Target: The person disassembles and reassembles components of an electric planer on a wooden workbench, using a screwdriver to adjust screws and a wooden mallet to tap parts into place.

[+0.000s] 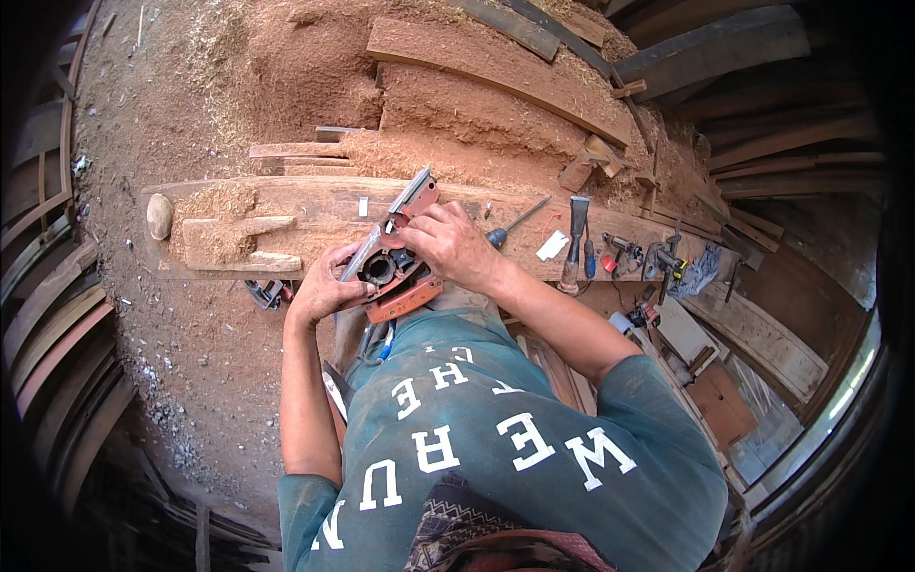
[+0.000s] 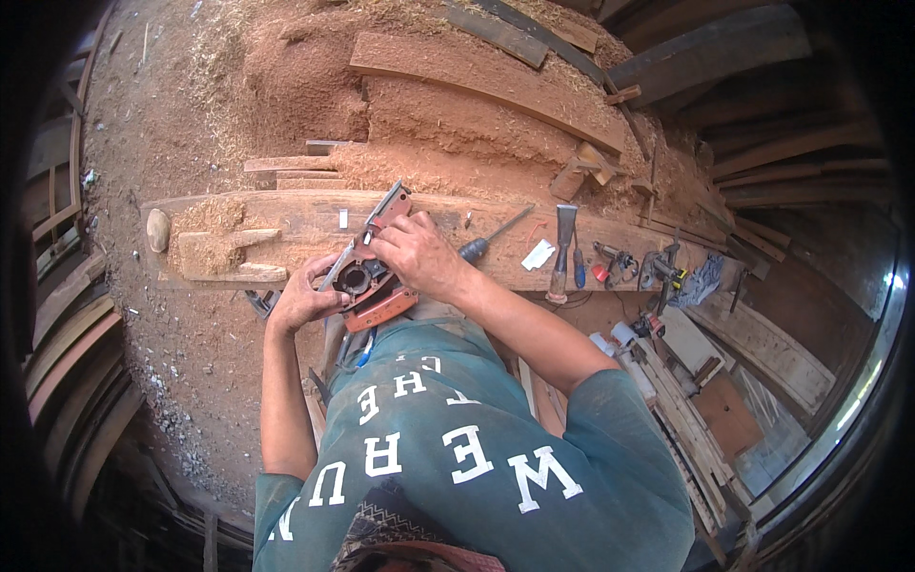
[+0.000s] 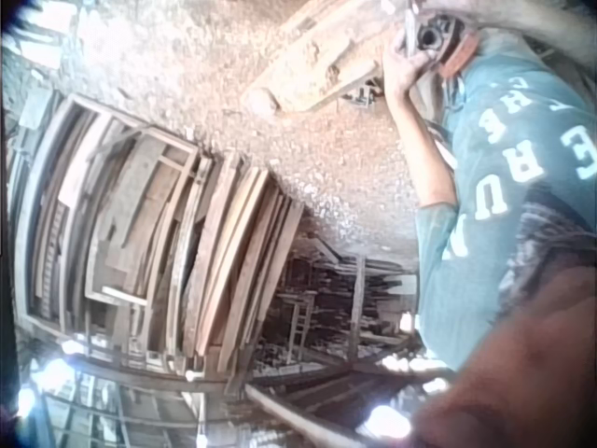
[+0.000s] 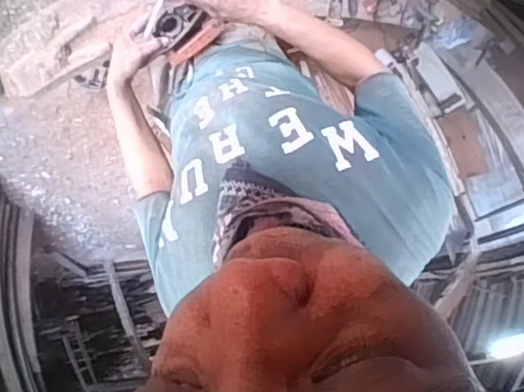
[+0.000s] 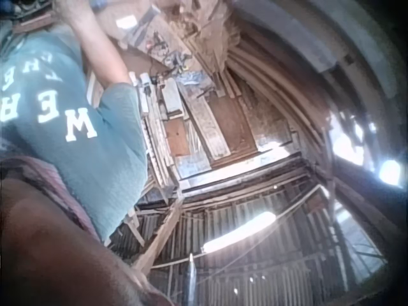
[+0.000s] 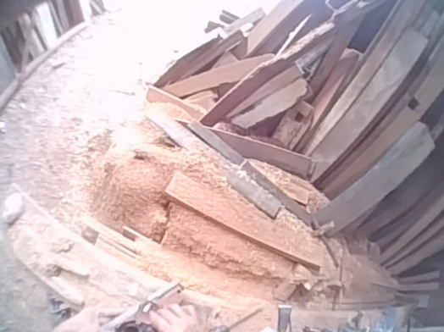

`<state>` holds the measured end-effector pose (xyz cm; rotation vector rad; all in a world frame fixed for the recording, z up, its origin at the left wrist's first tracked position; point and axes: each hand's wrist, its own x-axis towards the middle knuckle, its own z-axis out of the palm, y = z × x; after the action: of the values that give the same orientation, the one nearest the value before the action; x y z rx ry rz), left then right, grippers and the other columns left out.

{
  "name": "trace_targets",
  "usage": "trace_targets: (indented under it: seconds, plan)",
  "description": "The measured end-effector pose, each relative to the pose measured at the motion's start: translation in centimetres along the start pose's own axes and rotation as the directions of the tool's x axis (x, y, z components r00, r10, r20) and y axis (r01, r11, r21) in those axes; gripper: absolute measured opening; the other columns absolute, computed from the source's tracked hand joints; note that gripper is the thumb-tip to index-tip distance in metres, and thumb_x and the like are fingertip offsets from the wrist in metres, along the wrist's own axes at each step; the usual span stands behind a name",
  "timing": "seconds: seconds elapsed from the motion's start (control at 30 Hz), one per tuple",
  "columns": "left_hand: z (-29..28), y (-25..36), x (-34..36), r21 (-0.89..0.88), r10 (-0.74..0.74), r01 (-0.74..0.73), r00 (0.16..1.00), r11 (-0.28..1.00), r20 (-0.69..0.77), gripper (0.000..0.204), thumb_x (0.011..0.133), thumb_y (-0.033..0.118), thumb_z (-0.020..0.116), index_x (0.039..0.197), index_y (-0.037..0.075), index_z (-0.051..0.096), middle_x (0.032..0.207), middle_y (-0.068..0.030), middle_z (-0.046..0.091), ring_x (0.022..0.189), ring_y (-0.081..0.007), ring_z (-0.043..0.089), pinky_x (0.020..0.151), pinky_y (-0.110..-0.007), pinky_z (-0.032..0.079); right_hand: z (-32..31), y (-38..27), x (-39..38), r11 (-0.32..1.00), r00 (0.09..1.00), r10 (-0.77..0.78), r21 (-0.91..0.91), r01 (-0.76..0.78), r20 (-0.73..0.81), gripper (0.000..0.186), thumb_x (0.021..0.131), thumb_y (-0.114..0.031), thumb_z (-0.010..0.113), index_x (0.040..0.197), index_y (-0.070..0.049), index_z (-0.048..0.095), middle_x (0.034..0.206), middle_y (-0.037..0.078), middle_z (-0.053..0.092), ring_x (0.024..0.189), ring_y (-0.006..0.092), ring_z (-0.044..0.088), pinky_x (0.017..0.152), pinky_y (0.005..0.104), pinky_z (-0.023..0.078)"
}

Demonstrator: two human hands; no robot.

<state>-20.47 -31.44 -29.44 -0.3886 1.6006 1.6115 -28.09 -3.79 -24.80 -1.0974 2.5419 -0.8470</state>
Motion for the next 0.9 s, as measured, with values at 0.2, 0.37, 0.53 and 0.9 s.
trace_targets:
  seconds: [0.2,0.37,0.53,0.9]
  plan:
    - [0.0,0.4,0.0,0.028,0.001,-0.001,1.0,1.0,-0.007,0.082,0.064,0.022,0.096,0.139,0.005,0.069,0.134,-0.0132,0.063,0.128,-0.0271,0.06,0.114,-0.039,0.045,0.2,-0.1,0.0,0.999,1.0,-0.011,-0.049,0.011,0.0,0.019,0.092,-0.014,0.066,0.109,-0.007,0.072,0.108,0.007,0.071,0.11,0.0235,0.064,0.092,0.0407,0.045]
    - [0.0,1.0,-0.1,0.031,-0.02,0.019,1.0,0.999,0.019,0.083,0.066,0.012,0.091,0.144,0.003,0.065,0.136,-0.0125,0.059,0.132,-0.0271,0.058,0.116,-0.039,0.044,0.1,-0.2,0.1,0.999,1.0,-0.006,-0.039,0.006,0.02,0.019,0.091,-0.013,0.066,0.108,-0.006,0.072,0.107,0.007,0.07,0.109,0.0237,0.063,0.092,0.0408,0.044]
    - [0.0,0.7,-0.1,-0.017,-0.043,0.043,0.999,0.999,0.016,0.083,0.066,0.01,0.091,0.144,0.003,0.065,0.137,-0.0121,0.058,0.131,-0.0267,0.058,0.114,-0.038,0.047,-0.3,-0.3,-0.2,1.0,1.0,0.023,0.0,-0.023,-0.009,0.021,0.091,-0.011,0.074,0.112,-0.007,0.072,0.103,0.006,0.072,0.105,0.023,0.065,0.089,0.0395,0.044]
    - [0.0,0.7,0.0,-0.034,-0.031,0.031,0.999,0.999,0.022,0.084,0.063,0.019,0.095,0.141,0.004,0.068,0.135,-0.0127,0.062,0.131,-0.0276,0.059,0.117,-0.039,0.043,-1.0,-0.9,0.3,0.999,1.0,0.01,0.053,-0.009,-0.015,0.021,0.091,-0.012,0.078,0.111,-0.008,0.073,0.103,0.006,0.071,0.102,0.024,0.064,0.086,0.0401,0.043]
